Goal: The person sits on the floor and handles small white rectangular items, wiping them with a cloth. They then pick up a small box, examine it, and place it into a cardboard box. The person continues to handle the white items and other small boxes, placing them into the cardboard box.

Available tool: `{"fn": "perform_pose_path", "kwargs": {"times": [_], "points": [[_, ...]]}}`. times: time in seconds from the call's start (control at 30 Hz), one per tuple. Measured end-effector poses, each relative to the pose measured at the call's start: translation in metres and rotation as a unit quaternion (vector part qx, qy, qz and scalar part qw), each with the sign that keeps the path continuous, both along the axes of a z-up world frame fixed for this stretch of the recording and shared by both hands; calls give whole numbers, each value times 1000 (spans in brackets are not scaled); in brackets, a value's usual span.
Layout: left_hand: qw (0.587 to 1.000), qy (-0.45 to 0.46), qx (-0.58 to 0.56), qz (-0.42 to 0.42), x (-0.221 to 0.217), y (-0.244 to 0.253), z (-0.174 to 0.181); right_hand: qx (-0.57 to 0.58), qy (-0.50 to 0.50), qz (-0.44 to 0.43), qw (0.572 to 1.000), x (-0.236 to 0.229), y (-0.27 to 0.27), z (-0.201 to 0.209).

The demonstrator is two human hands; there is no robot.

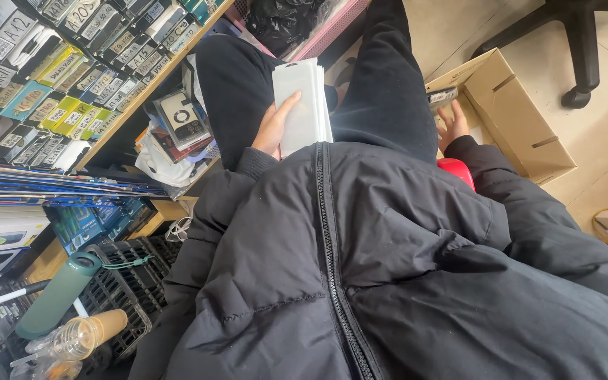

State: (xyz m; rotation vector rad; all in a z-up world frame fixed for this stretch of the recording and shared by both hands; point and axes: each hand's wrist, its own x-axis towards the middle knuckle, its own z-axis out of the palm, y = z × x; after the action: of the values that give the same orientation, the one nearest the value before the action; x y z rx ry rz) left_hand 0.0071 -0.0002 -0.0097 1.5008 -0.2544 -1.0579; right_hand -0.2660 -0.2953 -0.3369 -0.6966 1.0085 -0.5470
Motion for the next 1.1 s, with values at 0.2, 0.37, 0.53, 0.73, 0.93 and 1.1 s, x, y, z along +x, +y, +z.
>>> {"fn": "perform_pose_path", "kwargs": {"times": [0.2,0.37,0.53,0.73,0.93,1.1], "points": [[1000,8,-6,-3,-2,0,-7,-2,48,-32,998,6,-15,-17],[1000,5,2,-8,2,-1,-6,-50,100,10,994,4,-46,-58],[1000,3,-1,-19,8,-1,-15,-67,195,-48,977,-16,-56,-72],[1000,7,5,-20,3,-2,-9,-100,183,-37,977,-26,-49,-59],[1000,16,10,5,4,0,-15,-125,229,-55,964,-22,-45,-34],[999,17,26,11,2,0,-13,-157,264,-6,952,-23,-60,-54]]}}
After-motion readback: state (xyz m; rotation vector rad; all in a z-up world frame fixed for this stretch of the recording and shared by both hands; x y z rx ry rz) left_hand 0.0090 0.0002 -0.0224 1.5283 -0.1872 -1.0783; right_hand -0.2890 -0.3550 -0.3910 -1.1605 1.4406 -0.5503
